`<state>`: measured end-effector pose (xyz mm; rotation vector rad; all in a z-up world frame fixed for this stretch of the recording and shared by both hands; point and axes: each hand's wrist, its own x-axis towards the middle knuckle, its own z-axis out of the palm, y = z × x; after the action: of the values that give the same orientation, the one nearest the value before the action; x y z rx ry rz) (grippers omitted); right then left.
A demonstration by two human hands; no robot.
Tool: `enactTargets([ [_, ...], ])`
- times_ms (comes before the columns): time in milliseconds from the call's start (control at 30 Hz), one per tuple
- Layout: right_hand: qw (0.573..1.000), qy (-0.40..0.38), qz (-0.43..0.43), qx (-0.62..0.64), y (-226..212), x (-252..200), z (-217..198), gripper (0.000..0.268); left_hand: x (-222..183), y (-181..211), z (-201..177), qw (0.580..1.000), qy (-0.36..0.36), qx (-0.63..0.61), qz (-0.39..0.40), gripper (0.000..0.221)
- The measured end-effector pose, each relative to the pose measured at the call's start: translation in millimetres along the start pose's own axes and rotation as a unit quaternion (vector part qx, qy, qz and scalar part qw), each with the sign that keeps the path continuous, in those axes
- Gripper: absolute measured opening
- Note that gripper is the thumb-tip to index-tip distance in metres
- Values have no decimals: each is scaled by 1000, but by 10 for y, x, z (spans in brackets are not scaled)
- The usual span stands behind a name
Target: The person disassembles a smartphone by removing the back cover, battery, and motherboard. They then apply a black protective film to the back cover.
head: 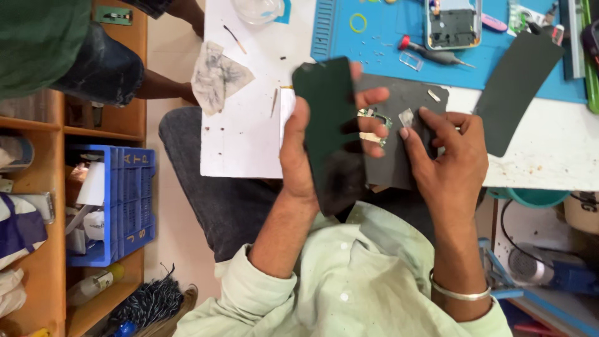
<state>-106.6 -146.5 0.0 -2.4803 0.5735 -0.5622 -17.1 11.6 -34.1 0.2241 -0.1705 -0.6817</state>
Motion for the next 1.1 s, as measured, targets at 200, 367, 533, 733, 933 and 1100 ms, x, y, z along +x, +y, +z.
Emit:
enactTargets([
  [200, 997, -66, 46, 20, 211, 134, 80, 23, -64, 16, 169, 999, -35, -19, -13, 85],
  [367, 973, -129, 161, 107, 330, 211, 84, 18, -148, -1, 273, 984, -76, -147, -63, 92],
  [533, 853, 12, 89, 515, 185, 88, -76, 13, -258, 38, 340, 986, -70, -118, -95, 95],
  [733, 796, 56, 36, 602, -353, -60, -343, 17, -318, 76, 577, 992, -60, 3, -115, 106],
  [933, 838, 70, -50, 538, -480, -62, -365, 11, -388, 139, 753, 991, -46, 66, -106, 112],
  [1100, 862, 85, -40, 499, -533, -111, -426, 12, -390, 139, 797, 993, -52, 49, -98, 109],
])
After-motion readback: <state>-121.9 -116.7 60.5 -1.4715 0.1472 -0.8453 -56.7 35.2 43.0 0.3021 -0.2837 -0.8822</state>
